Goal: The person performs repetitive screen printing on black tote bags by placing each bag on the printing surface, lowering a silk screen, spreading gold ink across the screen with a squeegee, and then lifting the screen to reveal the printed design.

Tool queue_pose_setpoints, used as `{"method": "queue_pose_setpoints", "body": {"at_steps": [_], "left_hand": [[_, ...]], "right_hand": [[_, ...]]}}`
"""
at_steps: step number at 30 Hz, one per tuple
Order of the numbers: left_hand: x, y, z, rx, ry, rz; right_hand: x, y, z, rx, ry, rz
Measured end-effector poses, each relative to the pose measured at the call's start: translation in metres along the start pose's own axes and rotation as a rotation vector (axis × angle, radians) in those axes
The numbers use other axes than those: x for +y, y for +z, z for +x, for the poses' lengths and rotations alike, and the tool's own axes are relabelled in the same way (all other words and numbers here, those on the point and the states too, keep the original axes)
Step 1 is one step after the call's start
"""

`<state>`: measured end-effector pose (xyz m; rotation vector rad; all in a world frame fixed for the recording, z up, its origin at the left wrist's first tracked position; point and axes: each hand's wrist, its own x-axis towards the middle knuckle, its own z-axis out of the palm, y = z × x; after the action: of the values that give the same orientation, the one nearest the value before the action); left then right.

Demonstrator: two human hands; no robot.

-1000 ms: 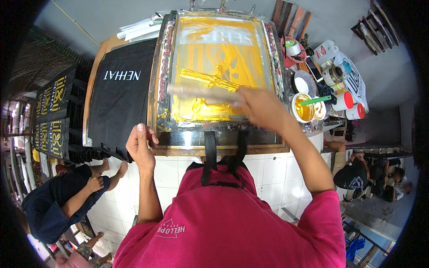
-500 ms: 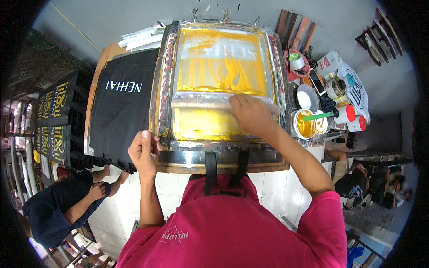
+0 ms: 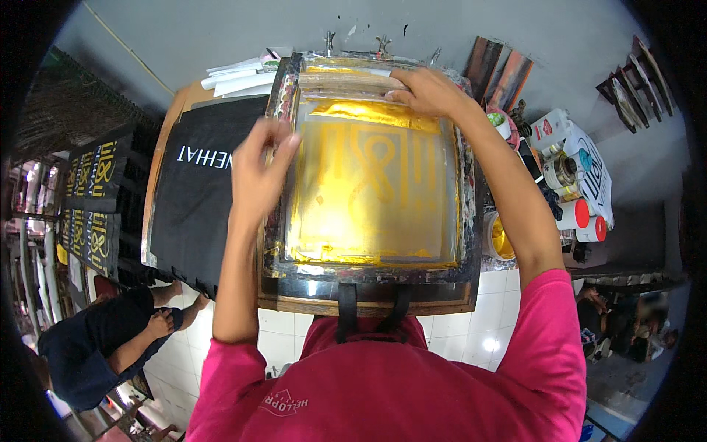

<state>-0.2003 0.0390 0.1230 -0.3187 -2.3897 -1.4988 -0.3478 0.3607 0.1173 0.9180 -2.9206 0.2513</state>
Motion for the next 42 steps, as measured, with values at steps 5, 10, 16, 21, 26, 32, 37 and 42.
{"method": "queue_pose_setpoints", "body": {"at_steps": [5,10,16,21,26,32,37,42], "left_hand": [[-0.048,0.030,0.109,-0.133,0.331,0.423],[-0.060,0.045,0.135,-0.379,0.107,0.458],[-0.054,0.042,0.099,-0.311,0.098,0.427],[-0.049,0.034,0.060,-0.308,0.126,0.402],[-0.040,0.027,0.026,-0.276,0.160,0.391],[-0.026,0.014,-0.020,-0.305,0.190,0.407],[-0.005,-0.003,-0.068,-0.355,0.143,0.404],[0.018,-0.020,-0.121,-0.410,0.149,0.412]], "right_hand": [[-0.011,-0.007,0.008,0.016,0.195,0.037],[-0.010,0.009,-0.020,0.068,0.394,-0.141],[-0.033,0.015,-0.045,0.102,0.419,-0.192],[-0.049,0.029,-0.077,0.224,0.336,-0.190],[-0.072,0.030,-0.103,0.237,0.316,-0.212],[-0.107,0.027,-0.143,0.167,0.340,-0.131],[-0.145,0.022,-0.183,0.170,0.331,-0.097],[-0.180,0.029,-0.226,0.207,0.301,-0.093]]}}
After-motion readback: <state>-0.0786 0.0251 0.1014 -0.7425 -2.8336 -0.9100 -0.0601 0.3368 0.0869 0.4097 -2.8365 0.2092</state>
